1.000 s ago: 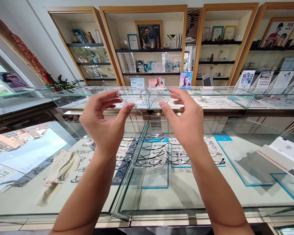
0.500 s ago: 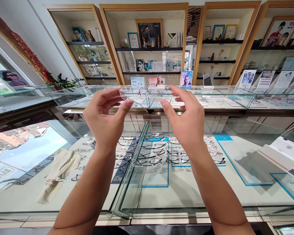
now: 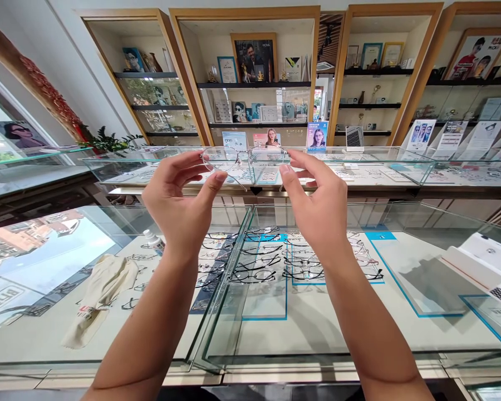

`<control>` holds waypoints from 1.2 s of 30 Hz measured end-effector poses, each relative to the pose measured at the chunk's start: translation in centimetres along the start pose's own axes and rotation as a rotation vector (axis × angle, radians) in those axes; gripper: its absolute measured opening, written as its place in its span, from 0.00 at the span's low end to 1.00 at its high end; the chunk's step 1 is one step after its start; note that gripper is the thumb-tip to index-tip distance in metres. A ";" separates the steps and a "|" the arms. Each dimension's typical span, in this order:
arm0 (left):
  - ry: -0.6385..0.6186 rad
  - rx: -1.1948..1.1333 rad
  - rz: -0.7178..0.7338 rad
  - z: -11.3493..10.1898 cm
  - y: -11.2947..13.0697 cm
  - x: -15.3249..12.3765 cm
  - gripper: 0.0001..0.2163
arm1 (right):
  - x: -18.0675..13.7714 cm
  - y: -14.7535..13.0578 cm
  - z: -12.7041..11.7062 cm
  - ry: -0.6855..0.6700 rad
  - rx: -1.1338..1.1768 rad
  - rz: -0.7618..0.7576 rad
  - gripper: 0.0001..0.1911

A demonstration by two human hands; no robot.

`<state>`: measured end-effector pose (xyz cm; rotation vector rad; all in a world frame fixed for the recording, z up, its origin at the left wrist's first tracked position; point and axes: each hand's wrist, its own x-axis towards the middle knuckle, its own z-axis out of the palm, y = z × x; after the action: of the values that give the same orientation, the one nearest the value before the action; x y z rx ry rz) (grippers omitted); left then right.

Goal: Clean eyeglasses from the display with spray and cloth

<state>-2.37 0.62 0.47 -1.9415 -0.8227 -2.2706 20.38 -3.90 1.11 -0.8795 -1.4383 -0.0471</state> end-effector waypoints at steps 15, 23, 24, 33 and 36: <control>0.009 0.012 0.075 0.1 0.2 -0.2 0.19 | 1.1 1.6 0.2 -0.013 0.157 0.086 0.16; -0.029 -0.019 -0.022 0.3 -0.9 -0.1 0.18 | 0.9 1.0 0.1 -0.008 0.148 0.054 0.15; -0.041 -0.031 -0.031 0.4 -1.2 -0.1 0.18 | 0.9 0.9 0.1 -0.009 0.145 0.057 0.15; -0.140 -0.199 -0.068 1.1 -4.6 0.4 0.24 | 0.6 -0.4 0.1 -0.014 0.155 0.045 0.15; -0.095 -0.203 -0.041 1.3 -4.6 0.2 0.23 | 0.5 -0.2 0.1 -0.017 0.160 0.050 0.16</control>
<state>-2.90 5.20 -0.87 -2.1503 -0.6690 -2.3867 20.25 -3.74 1.62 -0.7851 -1.4146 0.1119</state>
